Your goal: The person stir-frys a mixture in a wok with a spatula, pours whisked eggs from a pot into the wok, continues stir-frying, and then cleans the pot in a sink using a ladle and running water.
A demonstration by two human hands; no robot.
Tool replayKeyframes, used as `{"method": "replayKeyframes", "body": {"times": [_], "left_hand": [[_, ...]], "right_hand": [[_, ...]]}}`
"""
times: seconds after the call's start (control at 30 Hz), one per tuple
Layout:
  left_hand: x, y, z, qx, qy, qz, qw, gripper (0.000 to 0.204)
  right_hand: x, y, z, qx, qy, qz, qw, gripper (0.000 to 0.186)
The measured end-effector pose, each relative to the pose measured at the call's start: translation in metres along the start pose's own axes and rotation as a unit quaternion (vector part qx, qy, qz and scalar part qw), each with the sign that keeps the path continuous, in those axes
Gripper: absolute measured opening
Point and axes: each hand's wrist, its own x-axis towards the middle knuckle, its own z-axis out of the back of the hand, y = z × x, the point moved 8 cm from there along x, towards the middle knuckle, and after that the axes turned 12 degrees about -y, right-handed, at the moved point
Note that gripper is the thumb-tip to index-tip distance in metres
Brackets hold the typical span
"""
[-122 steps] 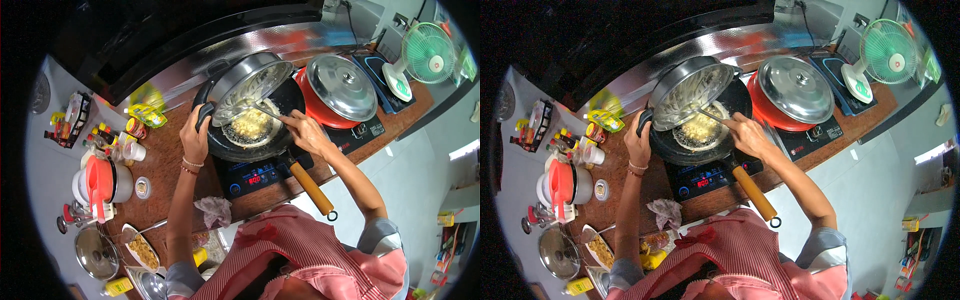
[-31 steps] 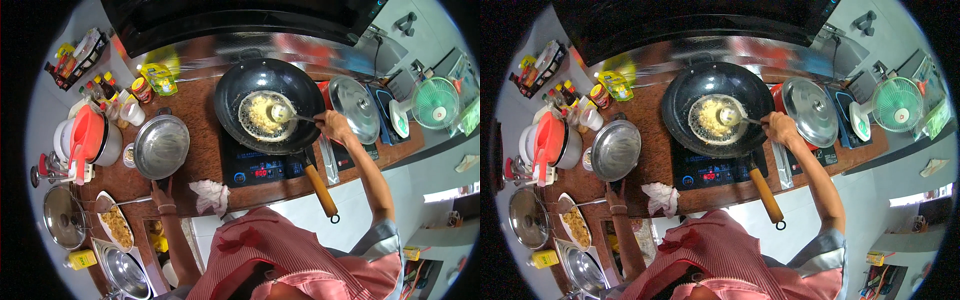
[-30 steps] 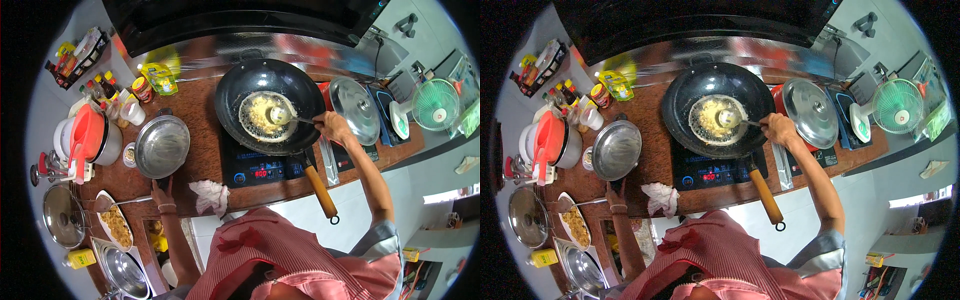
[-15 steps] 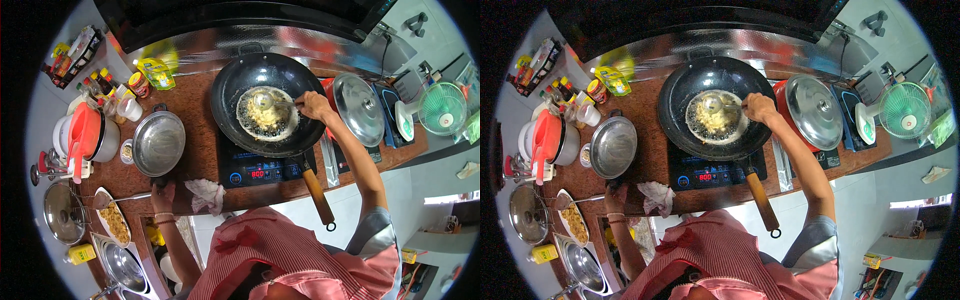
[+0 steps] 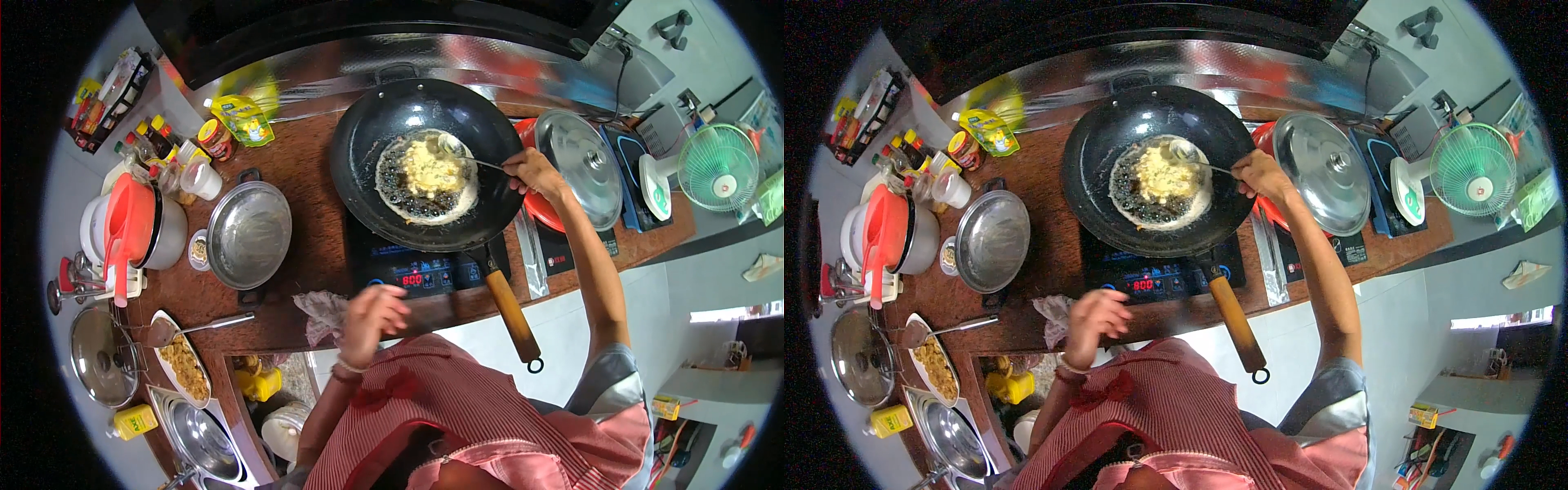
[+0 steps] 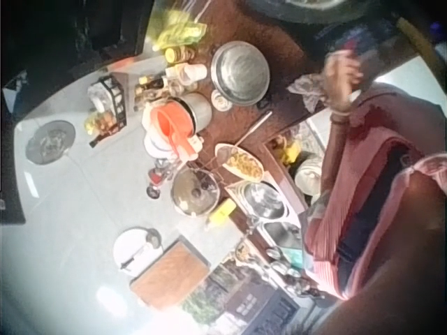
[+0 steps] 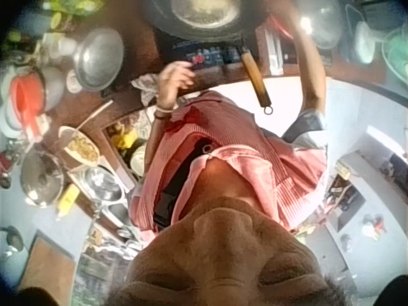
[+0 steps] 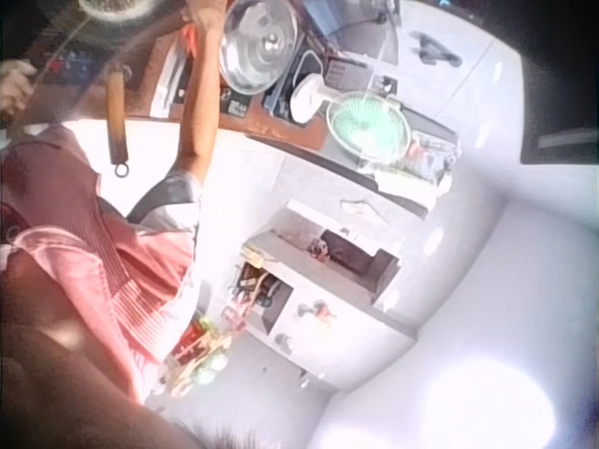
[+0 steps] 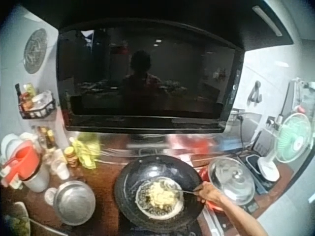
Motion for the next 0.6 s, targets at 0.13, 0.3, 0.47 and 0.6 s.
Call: {"method": "replayKeyframes", "body": {"times": [0.13,0.3,0.47,0.6], "left_hand": [[-0.009,0.056,-0.077,0.082,0.259,0.088,0.958,0.046],[-0.015,0.075,-0.138,-0.016,0.289,0.207,0.935,0.054],[-0.012,0.085,-0.182,-0.209,0.287,0.258,0.899,0.047],[-0.014,0.081,-0.191,-0.249,0.253,0.262,0.898,0.039]], "right_hand": [[-0.017,0.006,0.006,0.111,0.024,-0.070,0.991,0.024],[-0.007,-0.014,0.004,0.060,-0.025,-0.034,0.997,0.026],[-0.008,0.003,-0.019,-0.089,-0.044,-0.031,0.995,0.026],[0.008,0.011,-0.045,-0.216,-0.054,0.035,0.974,0.027]]}}
